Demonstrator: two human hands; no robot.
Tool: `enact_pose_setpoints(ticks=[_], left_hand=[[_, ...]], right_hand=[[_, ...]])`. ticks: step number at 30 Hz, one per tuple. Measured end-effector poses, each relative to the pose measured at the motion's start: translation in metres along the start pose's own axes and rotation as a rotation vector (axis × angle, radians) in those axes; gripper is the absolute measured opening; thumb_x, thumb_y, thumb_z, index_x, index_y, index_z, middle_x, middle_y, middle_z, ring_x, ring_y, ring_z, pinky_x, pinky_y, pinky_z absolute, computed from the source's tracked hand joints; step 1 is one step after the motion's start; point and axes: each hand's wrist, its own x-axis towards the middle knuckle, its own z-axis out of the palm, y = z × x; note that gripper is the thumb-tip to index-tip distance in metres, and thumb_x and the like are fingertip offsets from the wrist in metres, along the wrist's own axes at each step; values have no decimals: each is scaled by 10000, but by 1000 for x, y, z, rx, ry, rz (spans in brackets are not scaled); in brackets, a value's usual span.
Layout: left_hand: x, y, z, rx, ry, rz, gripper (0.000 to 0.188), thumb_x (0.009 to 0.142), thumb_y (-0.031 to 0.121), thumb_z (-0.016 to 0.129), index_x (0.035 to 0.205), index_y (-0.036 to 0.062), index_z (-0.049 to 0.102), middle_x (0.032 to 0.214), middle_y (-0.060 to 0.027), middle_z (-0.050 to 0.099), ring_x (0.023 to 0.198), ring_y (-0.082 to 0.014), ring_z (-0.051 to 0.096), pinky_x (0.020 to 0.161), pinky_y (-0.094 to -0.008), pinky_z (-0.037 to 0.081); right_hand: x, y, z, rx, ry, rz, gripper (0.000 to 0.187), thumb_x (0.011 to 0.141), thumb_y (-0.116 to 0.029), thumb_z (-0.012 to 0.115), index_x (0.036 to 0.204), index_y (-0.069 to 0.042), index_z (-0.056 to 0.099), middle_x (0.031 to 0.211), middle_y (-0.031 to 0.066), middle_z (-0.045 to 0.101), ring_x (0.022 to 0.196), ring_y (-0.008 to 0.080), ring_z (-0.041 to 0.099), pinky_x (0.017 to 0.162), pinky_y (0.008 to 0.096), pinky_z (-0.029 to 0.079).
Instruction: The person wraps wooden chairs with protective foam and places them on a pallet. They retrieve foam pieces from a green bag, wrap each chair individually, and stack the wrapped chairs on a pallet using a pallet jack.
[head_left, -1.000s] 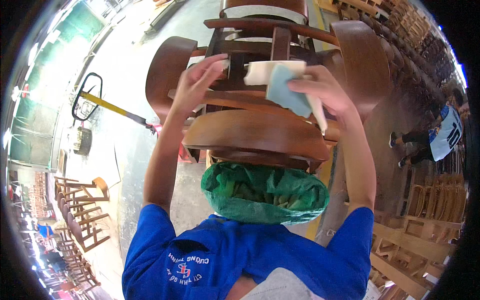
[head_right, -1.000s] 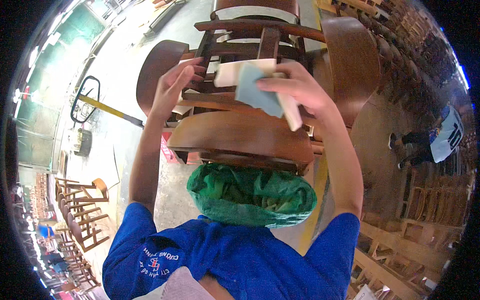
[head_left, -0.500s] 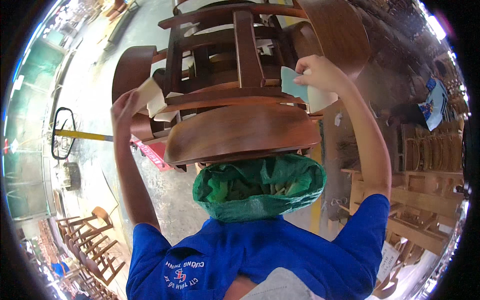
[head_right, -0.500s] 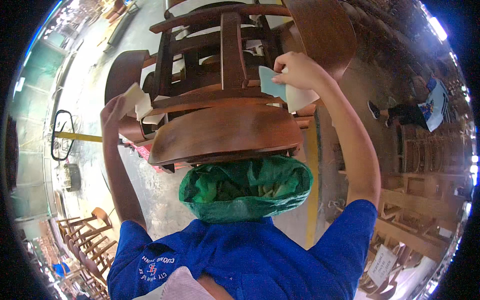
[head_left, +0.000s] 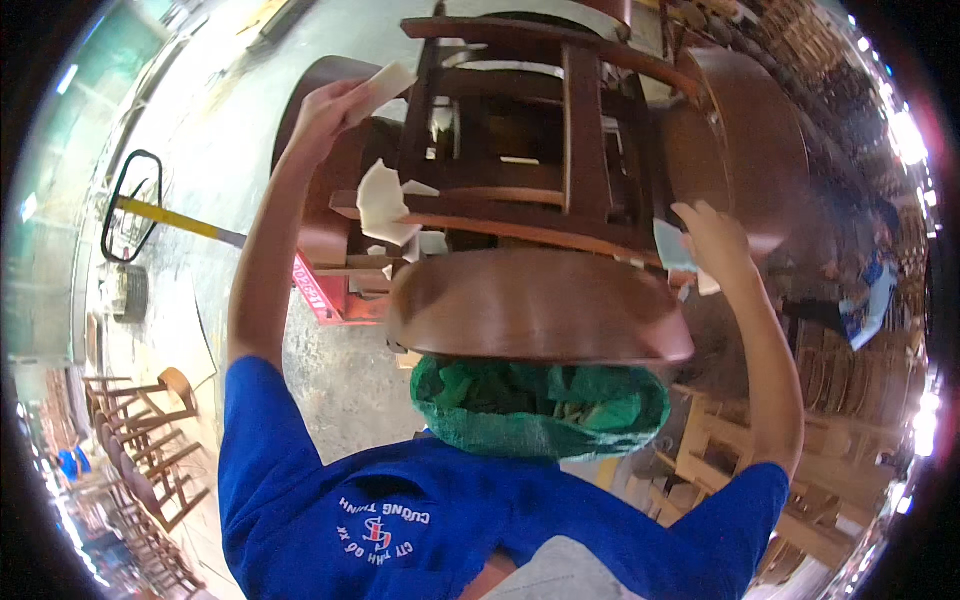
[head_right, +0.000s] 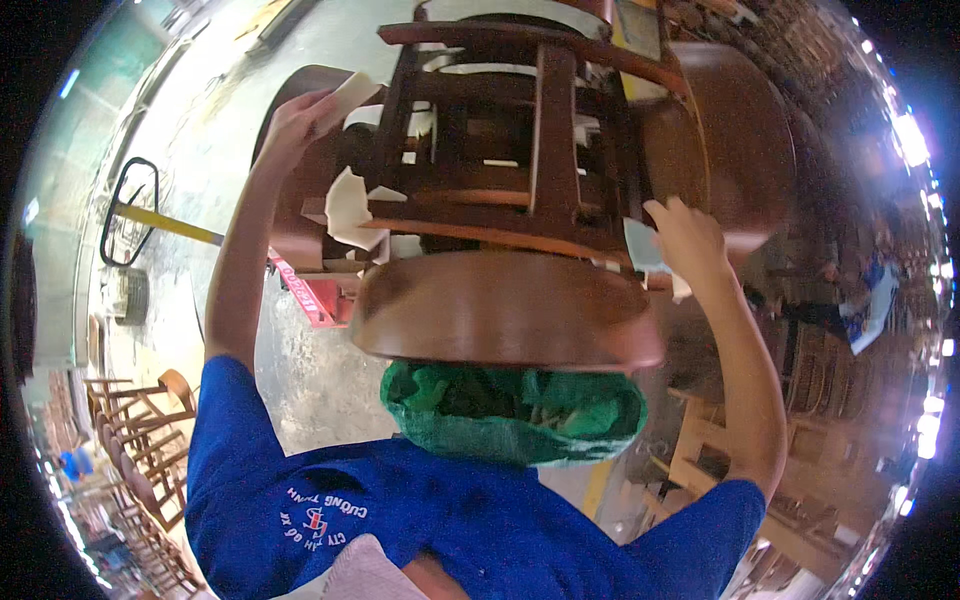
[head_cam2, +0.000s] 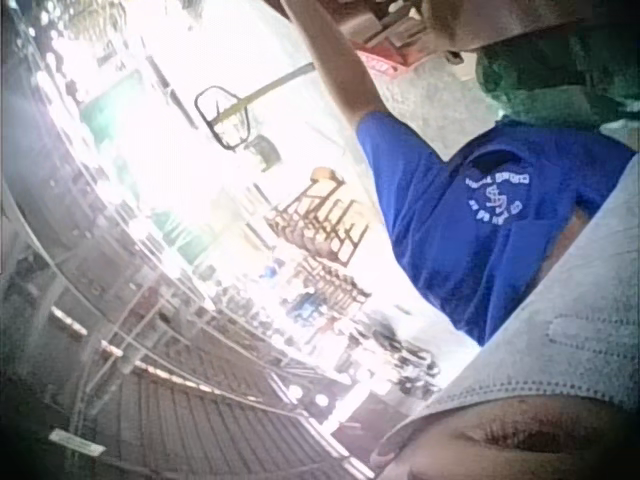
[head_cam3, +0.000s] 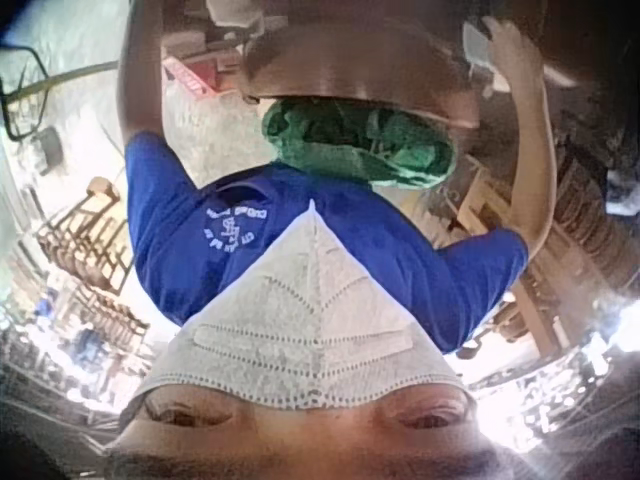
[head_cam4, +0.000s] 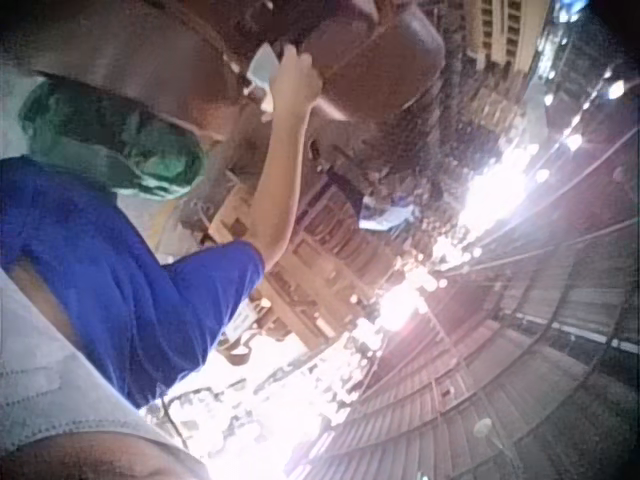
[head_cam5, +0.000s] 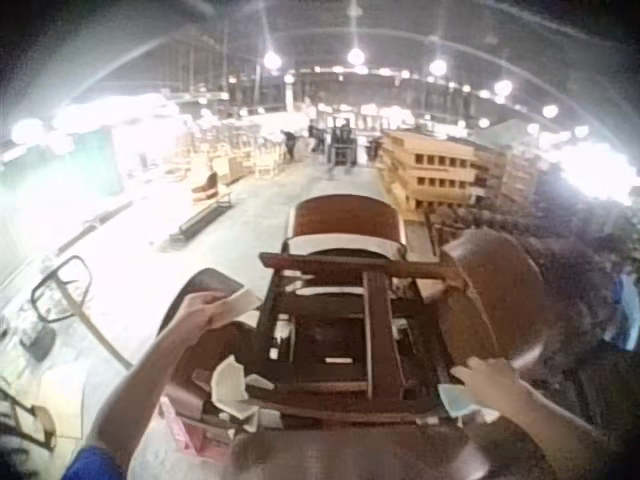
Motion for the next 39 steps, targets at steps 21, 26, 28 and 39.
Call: enact_pose_setpoints(ticks=[21,26,28,39], left_hand=[[358,-130,12,-659,119,-214,469,1059,475,462,1453,223,429,1326,-165,590,1234,-363,589,1038,-629,531],[349,-137,11,-754,20,-175,494,1082,421,415,1472,117,406,1320,-207,594,1260,-389,585,1067,-609,543],[348,-141,17,-749,91,-176,493,1092,409,400,1478,102,400,1335,-213,588,1255,-389,589,1060,-603,550],[395,-210,18,-866,28,-92,552,1066,566,384,1295,101,576,1127,-202,721,964,-405,714,904,-543,603]], right_hand=[[39,-43,-73,310,490,142,224,867,-178,822,1002,-14,754,950,136,731,826,261,698,773,370,546],[282,-103,-66,115,505,-96,531,946,-428,702,1385,-136,636,1329,140,661,1135,375,680,956,471,561],[372,-132,-60,6,427,-50,654,964,-443,660,1551,-229,472,1425,146,610,1196,382,665,978,488,568],[540,-148,-32,111,328,-135,524,932,-338,760,1428,-235,625,1226,164,737,1151,350,705,977,509,554]])
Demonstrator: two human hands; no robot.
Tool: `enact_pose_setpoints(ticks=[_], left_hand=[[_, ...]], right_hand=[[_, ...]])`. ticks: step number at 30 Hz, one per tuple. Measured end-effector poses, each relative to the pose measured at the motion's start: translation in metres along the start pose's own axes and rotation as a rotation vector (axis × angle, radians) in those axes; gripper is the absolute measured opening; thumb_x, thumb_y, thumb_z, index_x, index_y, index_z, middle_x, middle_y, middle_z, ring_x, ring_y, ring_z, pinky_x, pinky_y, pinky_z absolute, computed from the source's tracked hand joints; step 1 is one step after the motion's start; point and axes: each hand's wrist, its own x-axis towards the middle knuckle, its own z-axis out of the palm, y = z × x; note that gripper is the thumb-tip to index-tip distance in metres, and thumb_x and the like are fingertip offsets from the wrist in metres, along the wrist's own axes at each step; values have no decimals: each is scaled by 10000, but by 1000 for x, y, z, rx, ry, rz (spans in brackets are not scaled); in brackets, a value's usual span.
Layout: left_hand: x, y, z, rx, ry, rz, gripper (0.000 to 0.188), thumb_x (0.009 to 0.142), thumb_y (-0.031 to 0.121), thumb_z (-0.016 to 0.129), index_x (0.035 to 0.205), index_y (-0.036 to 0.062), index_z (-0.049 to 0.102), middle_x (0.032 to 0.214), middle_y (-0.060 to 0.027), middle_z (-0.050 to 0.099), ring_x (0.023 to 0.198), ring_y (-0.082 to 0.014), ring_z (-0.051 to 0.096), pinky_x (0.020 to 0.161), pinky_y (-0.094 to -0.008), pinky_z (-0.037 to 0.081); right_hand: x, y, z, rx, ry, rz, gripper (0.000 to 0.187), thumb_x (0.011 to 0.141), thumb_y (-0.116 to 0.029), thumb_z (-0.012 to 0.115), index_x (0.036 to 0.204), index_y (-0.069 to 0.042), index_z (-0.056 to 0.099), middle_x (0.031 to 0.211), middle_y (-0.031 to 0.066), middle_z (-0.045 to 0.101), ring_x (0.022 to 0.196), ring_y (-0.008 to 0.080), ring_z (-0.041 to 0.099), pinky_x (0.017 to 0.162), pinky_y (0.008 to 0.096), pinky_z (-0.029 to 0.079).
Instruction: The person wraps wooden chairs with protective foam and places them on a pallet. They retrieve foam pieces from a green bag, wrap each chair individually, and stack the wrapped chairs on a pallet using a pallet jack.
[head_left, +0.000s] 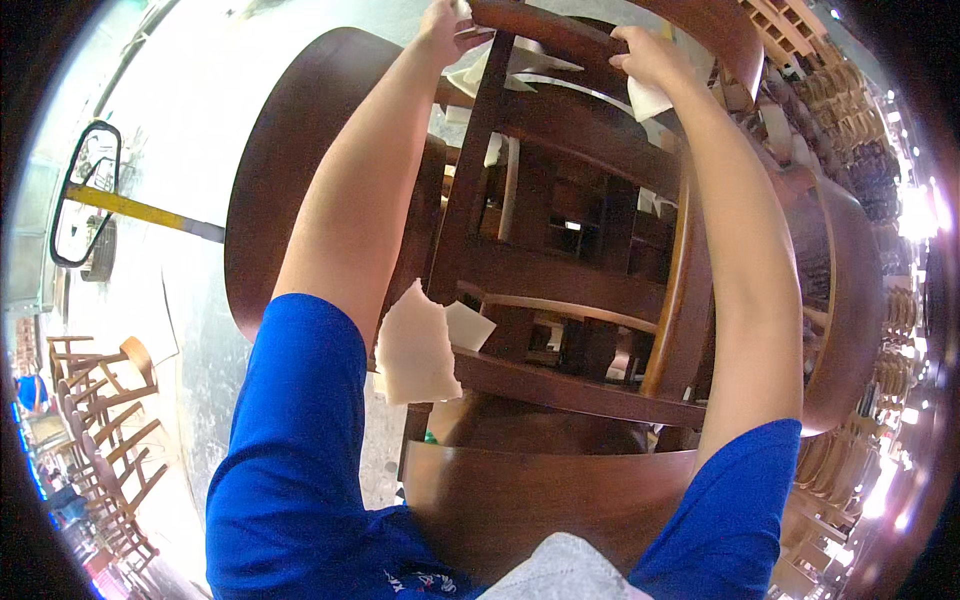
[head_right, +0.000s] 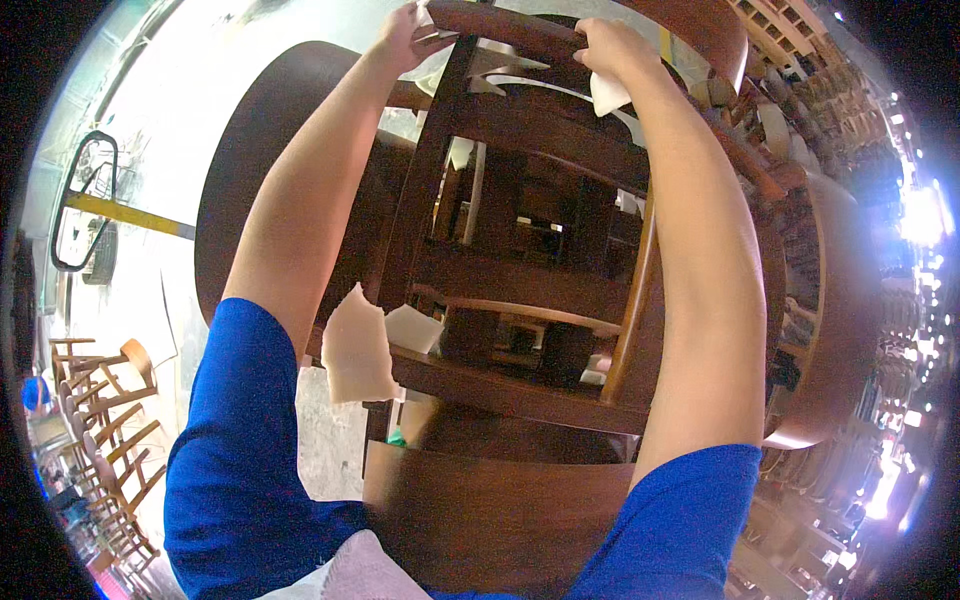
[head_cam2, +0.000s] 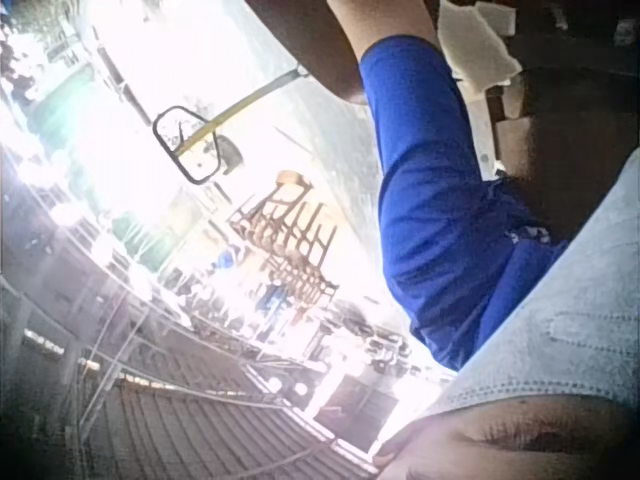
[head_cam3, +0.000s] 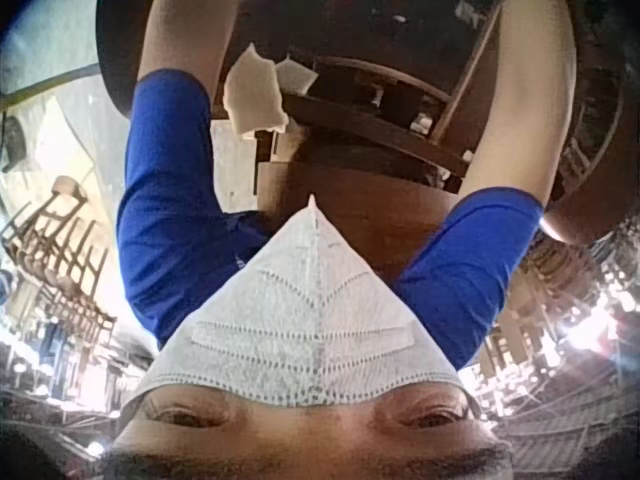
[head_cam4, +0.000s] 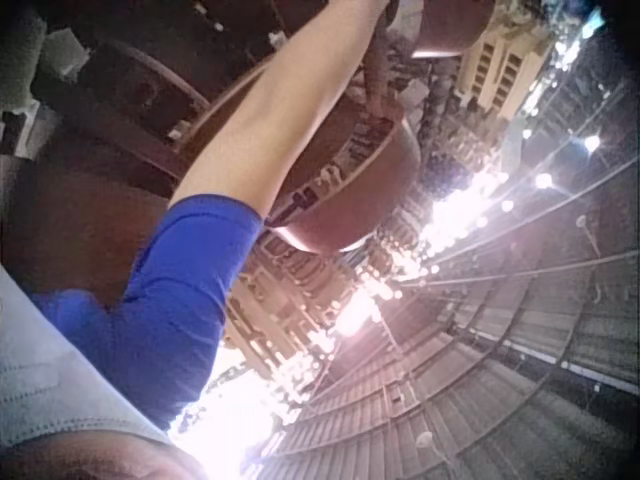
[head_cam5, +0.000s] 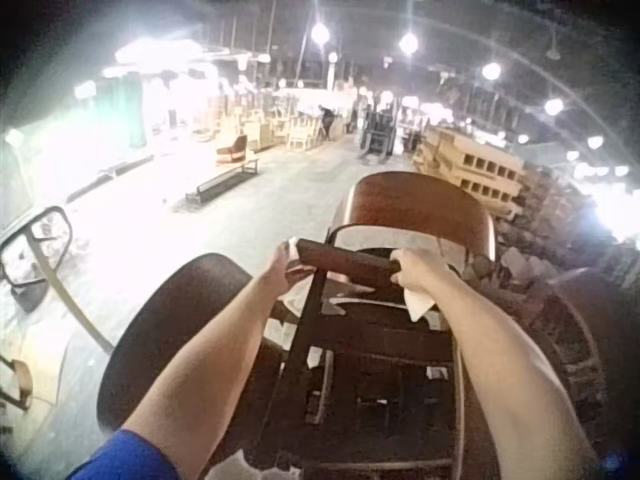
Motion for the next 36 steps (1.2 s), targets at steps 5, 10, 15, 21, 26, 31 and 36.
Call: enact_pose_setpoints(ticks=[5,10,15,21,26,31,36], left_hand=[[-2,6,10,90,76,-100,614,1063,605,351,1378,116,548,1184,-204,710,993,-396,716,992,-559,564],[-67,29,39,237,92,-84,446,1097,391,367,1376,71,505,1286,-220,660,1087,-385,696,988,-519,598],[-94,42,60,351,249,-141,436,1089,434,389,1342,110,534,1260,-192,690,1074,-359,702,954,-487,584],[-75,41,48,168,155,-14,408,1082,432,448,1283,91,547,1095,-159,707,898,-323,714,780,-442,571],[-70,26,44,57,251,-15,398,1098,395,429,1323,75,499,1186,-205,625,1003,-348,672,740,-405,606],[-70,31,47,-93,177,-119,407,1100,381,423,1353,66,471,1300,-228,547,1060,-376,617,826,-477,622],[-64,24,68,2,261,13,395,1080,380,451,1341,86,492,1296,-187,559,1085,-372,608,865,-513,617]], right_hand=[[-4,0,-6,-3,17,12,523,914,-345,775,1406,-225,643,1227,166,736,1154,351,703,982,510,551],[-5,-1,-5,44,40,5,528,913,-358,776,1408,-230,643,1244,161,733,1169,350,697,988,511,548],[-4,7,-1,77,25,37,555,919,-397,756,1428,-215,629,1266,168,725,1180,355,692,1010,512,540],[-19,22,-10,102,-17,51,669,872,-436,772,1470,-190,599,1291,177,716,1183,356,692,1033,508,530],[-28,-4,-2,75,-13,20,564,954,-369,718,1466,-185,569,1330,159,696,1213,367,667,1015,502,530],[-29,-13,-10,29,-28,118,477,990,-355,686,1424,-177,595,1321,139,699,1215,339,672,992,509,545],[-31,-11,-16,85,-14,116,459,979,-356,702,1389,-167,615,1310,128,704,1203,337,678,976,517,566]])
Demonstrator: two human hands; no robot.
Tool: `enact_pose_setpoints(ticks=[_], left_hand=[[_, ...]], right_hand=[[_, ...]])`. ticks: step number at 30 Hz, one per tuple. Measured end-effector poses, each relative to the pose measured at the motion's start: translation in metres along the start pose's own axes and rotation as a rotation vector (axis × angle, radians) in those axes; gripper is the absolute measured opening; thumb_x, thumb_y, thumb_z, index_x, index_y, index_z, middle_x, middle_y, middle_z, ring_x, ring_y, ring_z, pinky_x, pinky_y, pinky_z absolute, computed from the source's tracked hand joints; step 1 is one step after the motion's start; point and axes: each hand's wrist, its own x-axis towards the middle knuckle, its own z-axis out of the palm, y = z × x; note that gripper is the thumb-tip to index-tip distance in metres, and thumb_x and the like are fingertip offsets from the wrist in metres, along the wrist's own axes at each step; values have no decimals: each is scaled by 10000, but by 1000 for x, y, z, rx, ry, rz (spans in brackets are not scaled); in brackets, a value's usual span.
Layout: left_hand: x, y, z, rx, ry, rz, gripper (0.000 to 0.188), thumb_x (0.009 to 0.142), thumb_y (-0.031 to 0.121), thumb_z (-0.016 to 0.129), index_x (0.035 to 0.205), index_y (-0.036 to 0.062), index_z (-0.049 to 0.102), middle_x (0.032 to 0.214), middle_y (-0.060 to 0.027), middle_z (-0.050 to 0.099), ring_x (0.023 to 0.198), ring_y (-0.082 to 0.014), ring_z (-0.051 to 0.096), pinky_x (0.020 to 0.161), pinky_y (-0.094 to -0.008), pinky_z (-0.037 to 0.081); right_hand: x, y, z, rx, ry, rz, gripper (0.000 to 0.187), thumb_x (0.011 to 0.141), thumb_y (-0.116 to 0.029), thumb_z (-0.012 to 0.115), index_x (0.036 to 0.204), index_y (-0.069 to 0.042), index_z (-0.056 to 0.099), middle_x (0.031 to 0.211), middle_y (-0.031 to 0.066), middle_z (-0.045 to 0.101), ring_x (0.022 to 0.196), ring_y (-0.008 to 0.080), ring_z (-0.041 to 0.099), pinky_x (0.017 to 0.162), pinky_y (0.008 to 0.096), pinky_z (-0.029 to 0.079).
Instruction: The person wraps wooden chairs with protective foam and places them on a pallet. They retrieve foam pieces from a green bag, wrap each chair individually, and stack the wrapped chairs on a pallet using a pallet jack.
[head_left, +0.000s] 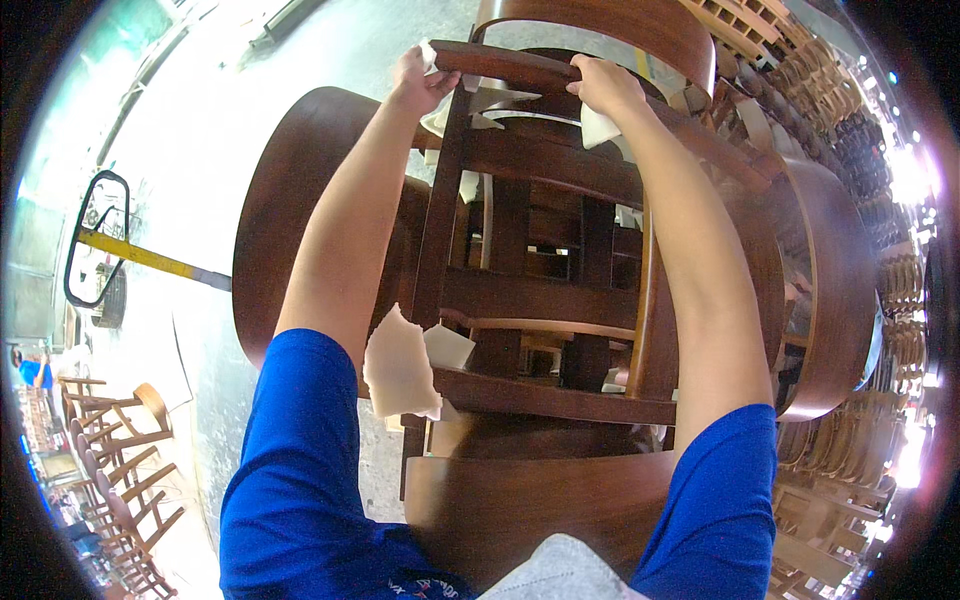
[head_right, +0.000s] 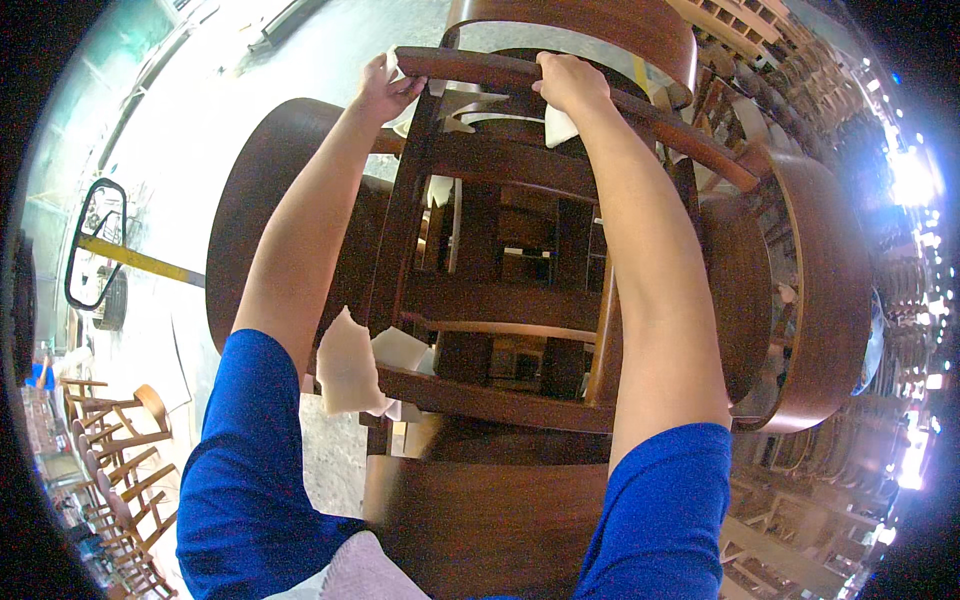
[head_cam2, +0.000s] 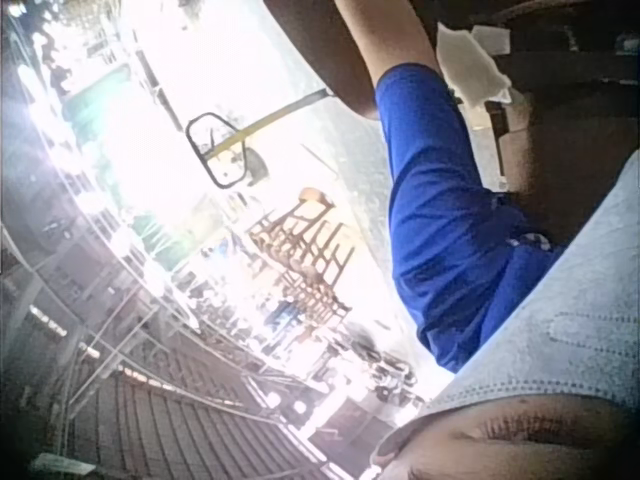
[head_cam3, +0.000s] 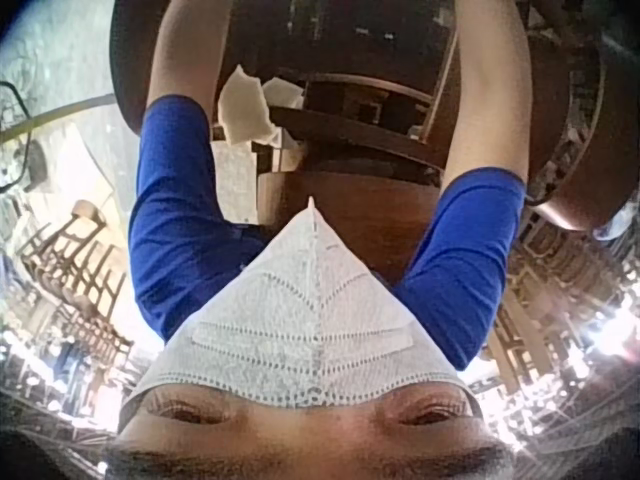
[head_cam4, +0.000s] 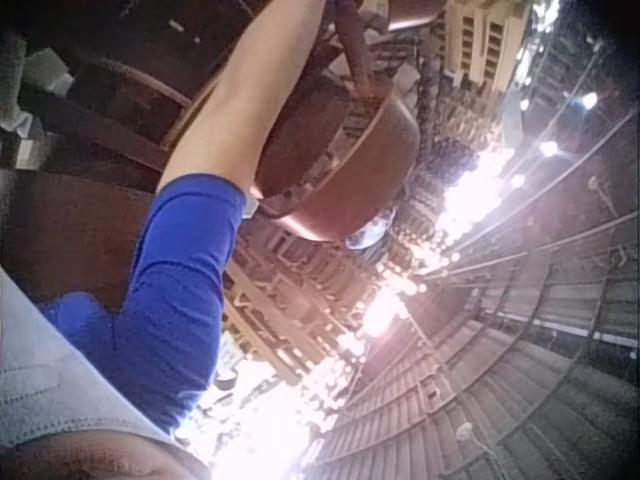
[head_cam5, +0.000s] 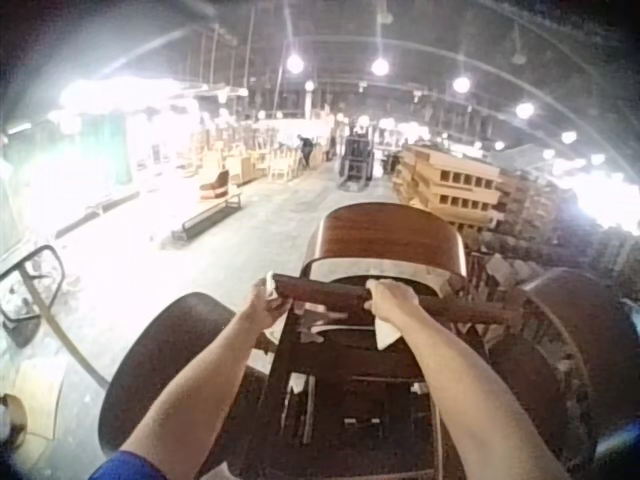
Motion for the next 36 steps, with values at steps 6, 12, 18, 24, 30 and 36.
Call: enact_pose_setpoints(ticks=[6,12,18,24,30,36], left_hand=[[-16,4,2,59,213,53,378,1042,402,516,1267,100,558,1109,-147,647,867,-307,661,722,-421,595],[-19,22,-2,392,262,461,429,977,443,642,1045,20,656,848,-94,695,639,-160,605,547,-324,433],[-35,23,4,715,-153,705,429,995,414,653,1074,-7,655,916,-111,719,715,-171,676,629,-342,516],[-68,2,30,1886,-862,1073,363,1040,339,555,1263,76,670,1005,-178,743,862,-354,754,748,-479,607],[-83,-16,34,1890,-697,929,315,1011,283,551,1118,16,681,1006,-213,746,927,-411,738,844,-528,593],[-82,-11,25,1779,-681,933,328,1004,296,578,1007,-12,690,976,-236,748,919,-429,730,839,-521,585]], right_hand=[[2,0,7,-11,14,-11,454,962,-366,721,1369,-183,634,1265,129,725,1198,341,680,984,515,558],[6,7,8,8,46,-37,512,954,-365,723,1431,-217,609,1273,152,723,1193,346,684,989,510,541],[5,4,9,-20,41,-3,521,944,-372,732,1426,-208,620,1286,149,717,1194,342,683,985,509,541],[5,5,-1,-30,33,-13,475,958,-360,724,1390,-182,639,1288,133,718,1205,332,683,986,523,558],[-1,3,-4,-23,20,-6,469,977,-349,707,1404,-175,624,1301,139,711,1210,333,679,980,524,554],[6,9,5,6,-12,3,507,963,-363,724,1426,-189,617,1306,141,709,1218,338,674,1012,517,538]])
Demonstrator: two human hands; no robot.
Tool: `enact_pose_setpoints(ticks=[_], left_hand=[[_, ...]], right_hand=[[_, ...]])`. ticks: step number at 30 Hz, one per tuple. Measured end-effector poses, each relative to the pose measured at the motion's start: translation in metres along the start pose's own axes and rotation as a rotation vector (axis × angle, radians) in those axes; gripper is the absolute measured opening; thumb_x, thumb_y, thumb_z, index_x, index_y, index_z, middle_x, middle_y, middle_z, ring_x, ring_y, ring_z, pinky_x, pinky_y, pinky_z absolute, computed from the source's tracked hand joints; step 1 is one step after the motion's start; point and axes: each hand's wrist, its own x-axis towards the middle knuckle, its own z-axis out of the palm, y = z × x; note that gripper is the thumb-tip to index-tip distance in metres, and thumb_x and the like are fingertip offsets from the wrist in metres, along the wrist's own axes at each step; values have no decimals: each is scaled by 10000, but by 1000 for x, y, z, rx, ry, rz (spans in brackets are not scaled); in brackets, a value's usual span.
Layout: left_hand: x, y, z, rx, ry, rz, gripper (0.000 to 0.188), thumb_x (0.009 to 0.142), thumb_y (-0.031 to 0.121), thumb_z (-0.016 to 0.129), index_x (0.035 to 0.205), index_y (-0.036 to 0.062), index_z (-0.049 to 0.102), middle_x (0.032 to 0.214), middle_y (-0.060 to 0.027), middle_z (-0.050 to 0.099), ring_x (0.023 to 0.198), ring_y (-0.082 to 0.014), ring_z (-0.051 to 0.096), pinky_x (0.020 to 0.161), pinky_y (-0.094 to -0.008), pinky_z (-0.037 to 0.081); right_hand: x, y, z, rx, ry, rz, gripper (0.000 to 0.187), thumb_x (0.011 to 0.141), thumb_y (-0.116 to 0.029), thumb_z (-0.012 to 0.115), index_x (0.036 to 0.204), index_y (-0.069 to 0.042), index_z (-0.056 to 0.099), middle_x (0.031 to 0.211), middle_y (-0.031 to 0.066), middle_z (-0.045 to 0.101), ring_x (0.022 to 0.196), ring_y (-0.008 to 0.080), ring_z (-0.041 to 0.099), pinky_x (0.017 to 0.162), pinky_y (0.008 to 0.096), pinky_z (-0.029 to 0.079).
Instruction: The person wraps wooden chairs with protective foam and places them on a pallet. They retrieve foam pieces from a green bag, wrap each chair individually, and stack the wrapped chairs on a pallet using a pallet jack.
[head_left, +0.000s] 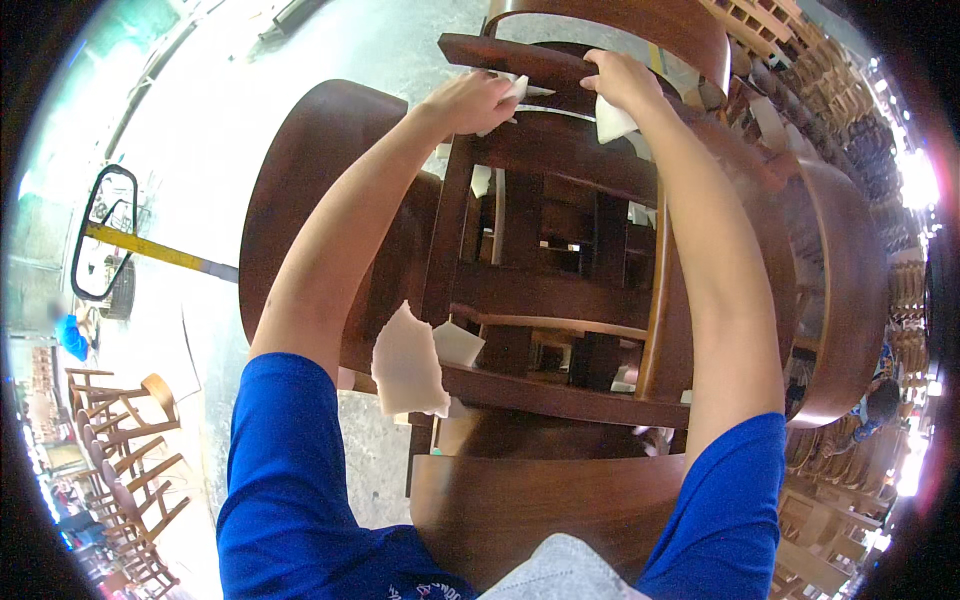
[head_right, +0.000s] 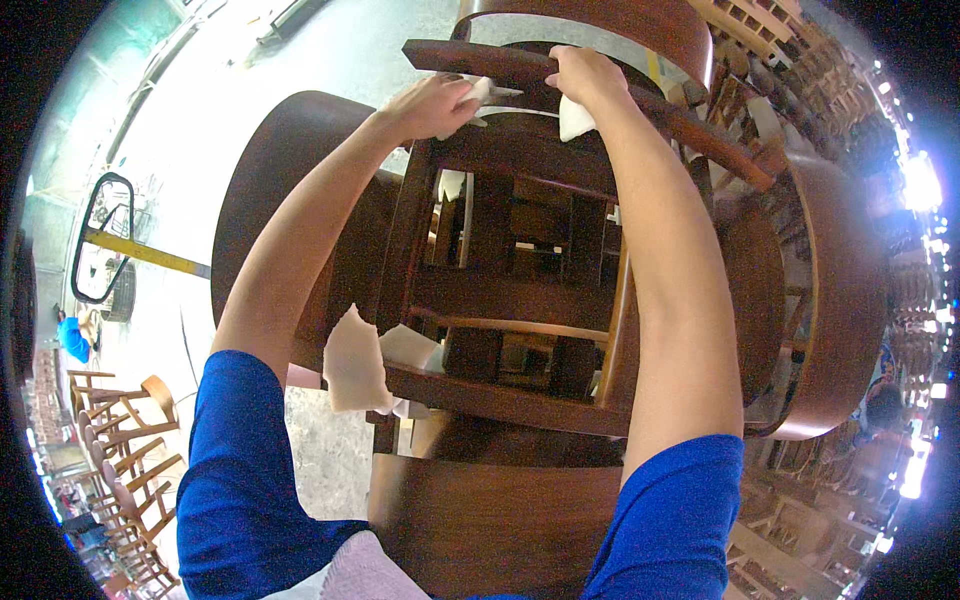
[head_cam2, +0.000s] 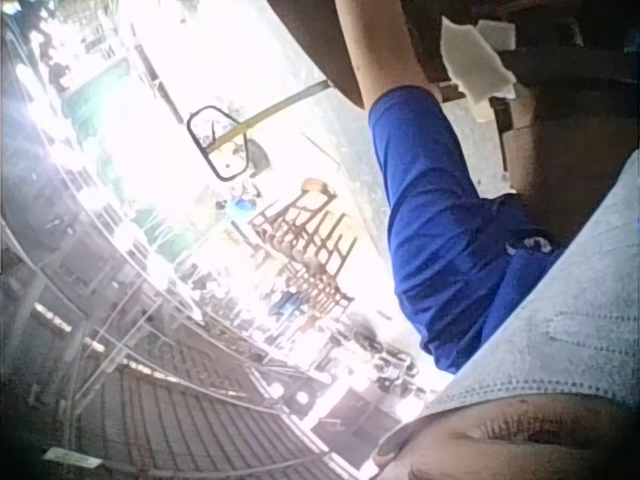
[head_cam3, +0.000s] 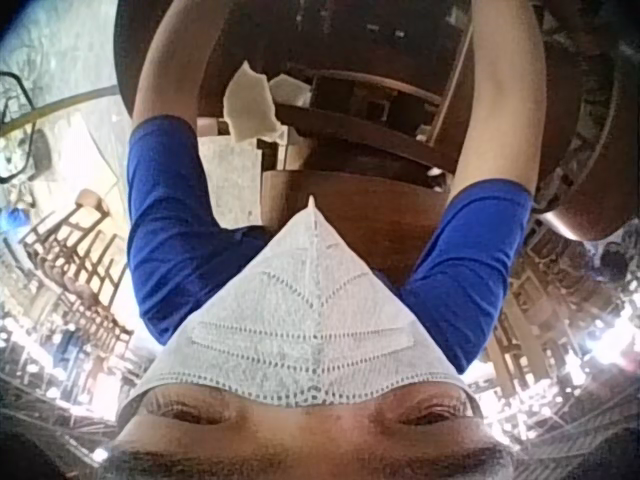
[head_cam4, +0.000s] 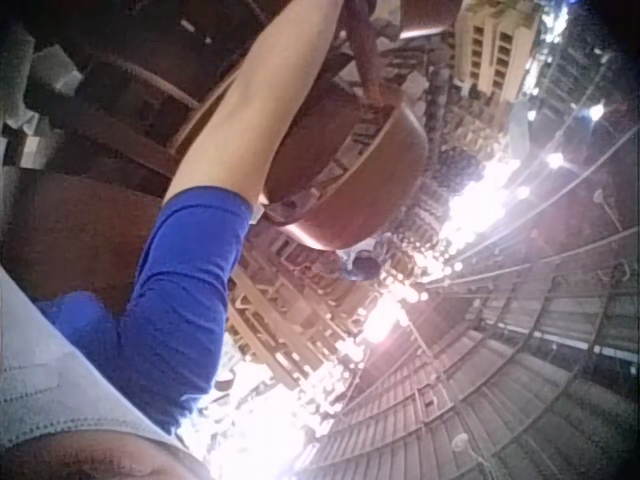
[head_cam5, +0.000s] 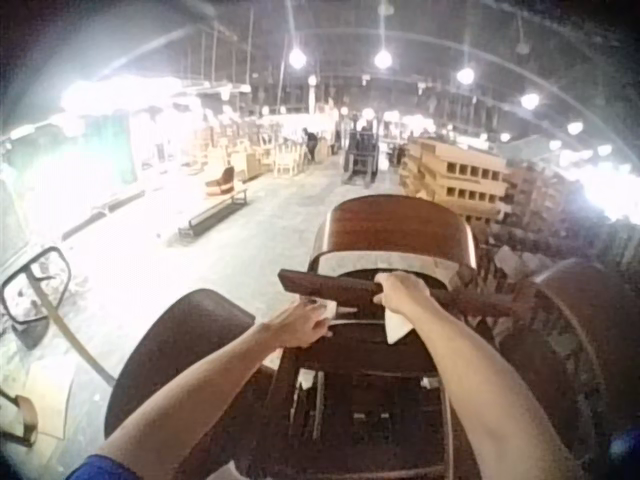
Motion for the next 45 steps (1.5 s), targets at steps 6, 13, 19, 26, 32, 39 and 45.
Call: enact_pose_setpoints(ticks=[6,13,19,26,32,39,45], left_hand=[[12,-15,-10,-306,360,-135,570,1001,558,633,976,-8,700,906,-161,746,821,-275,729,729,-424,561],[53,-83,-11,-52,330,-594,698,841,740,699,1035,75,788,842,-123,768,842,-251,750,787,-422,585],[66,-89,-3,86,405,-738,814,867,668,663,1431,86,589,1394,-270,593,1341,-397,549,1117,-500,437],[44,-69,-56,-8,288,-730,777,887,673,631,1397,86,630,1334,-275,636,1330,-368,569,1131,-458,421],[-58,49,-152,-298,118,-411,452,998,412,664,1273,55,695,1248,-97,695,1160,-205,631,1003,-351,480],[-247,194,-283,-448,-179,-485,371,990,288,643,1231,10,690,1152,-116,717,1082,-192,643,934,-338,479],[-488,234,-234,-1920,186,-244,480,994,483,603,971,6,655,865,-164,676,717,-264,624,675,-432,499]], right_hand=[[18,35,-3,271,90,15,550,966,-496,683,1396,-155,651,1278,169,713,1190,345,678,1038,474,521],[-11,153,-38,1783,571,681,452,991,-376,541,1278,-34,607,1209,123,679,1055,308,688,935,521,544],[-50,239,2,1769,751,968,499,787,-62,597,1270,60,562,1210,187,631,1054,413,678,921,663,537],[-66,249,49,1827,1045,1153,426,831,61,759,1201,117,557,1250,230,649,973,359,727,705,459,661],[-69,237,42,1818,909,1259,404,827,-68,824,1141,62,603,1001,234,694,689,296,712,521,383,572],[-97,219,8,1867,919,1271,513,928,-429,634,1191,11,618,1115,154,633,861,335,644,699,537,577],[-158,102,-156,1738,732,966,379,1011,-291,531,1183,20,662,1148,126,727,1004,272,715,855,458,579]])
